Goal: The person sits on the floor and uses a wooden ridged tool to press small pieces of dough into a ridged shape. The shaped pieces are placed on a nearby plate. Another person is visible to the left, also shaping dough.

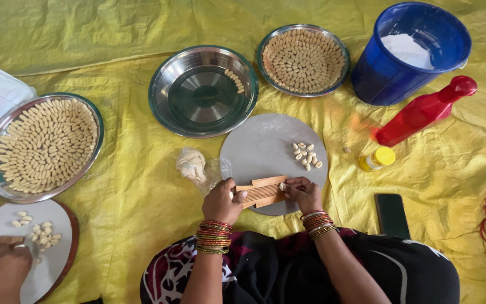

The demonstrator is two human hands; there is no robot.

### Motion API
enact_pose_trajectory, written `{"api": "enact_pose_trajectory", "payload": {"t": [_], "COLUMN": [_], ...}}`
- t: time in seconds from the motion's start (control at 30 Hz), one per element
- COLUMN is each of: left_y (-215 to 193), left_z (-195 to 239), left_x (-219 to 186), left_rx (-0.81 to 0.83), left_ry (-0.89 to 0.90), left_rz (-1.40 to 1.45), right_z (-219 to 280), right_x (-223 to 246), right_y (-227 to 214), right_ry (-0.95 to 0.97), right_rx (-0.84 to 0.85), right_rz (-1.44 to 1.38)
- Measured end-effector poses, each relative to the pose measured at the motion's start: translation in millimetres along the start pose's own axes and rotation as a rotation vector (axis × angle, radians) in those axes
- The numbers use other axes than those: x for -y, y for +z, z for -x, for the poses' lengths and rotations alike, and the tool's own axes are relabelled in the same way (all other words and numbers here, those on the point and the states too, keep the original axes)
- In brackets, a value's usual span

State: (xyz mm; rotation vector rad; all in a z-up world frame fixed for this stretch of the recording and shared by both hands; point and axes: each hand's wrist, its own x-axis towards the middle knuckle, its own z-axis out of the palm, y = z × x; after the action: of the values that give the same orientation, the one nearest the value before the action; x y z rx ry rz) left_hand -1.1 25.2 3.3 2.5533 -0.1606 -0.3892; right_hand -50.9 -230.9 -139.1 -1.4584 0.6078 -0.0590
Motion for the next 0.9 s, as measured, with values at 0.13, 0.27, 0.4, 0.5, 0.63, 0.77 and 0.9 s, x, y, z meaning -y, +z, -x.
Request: {"api": "enact_pose_trajectory", "payload": {"t": [0.13,0.27,0.4,0.5,0.63,0.77,0.9], "left_y": [0,1,6,8,4,-3,-10], "left_z": [-4,-7,-8,-10,-7,2,5], "left_x": [6,12,17,20,15,2,-5], "left_rx": [-0.009,0.003,-0.005,-0.075,-0.066,0.010,0.042], "left_ry": [-0.007,0.001,-0.004,0.054,0.069,-0.054,-0.141], "left_rz": [0.020,0.031,0.053,0.080,0.071,0.038,0.076], "right_z": [-2,-3,-8,-15,-26,-17,1], "right_x": [-2,-1,-8,-20,-28,-24,-11], "right_y": [-1,-6,-12,-17,-25,-19,-10], "right_ry": [0.001,0.064,0.058,0.054,-0.063,0.021,0.035], "right_rx": [-0.014,-0.001,-0.020,-0.025,0.063,-0.015,-0.075], "right_rz": [-0.075,-0.048,0.084,0.077,-0.024,0.005,-0.013]}}
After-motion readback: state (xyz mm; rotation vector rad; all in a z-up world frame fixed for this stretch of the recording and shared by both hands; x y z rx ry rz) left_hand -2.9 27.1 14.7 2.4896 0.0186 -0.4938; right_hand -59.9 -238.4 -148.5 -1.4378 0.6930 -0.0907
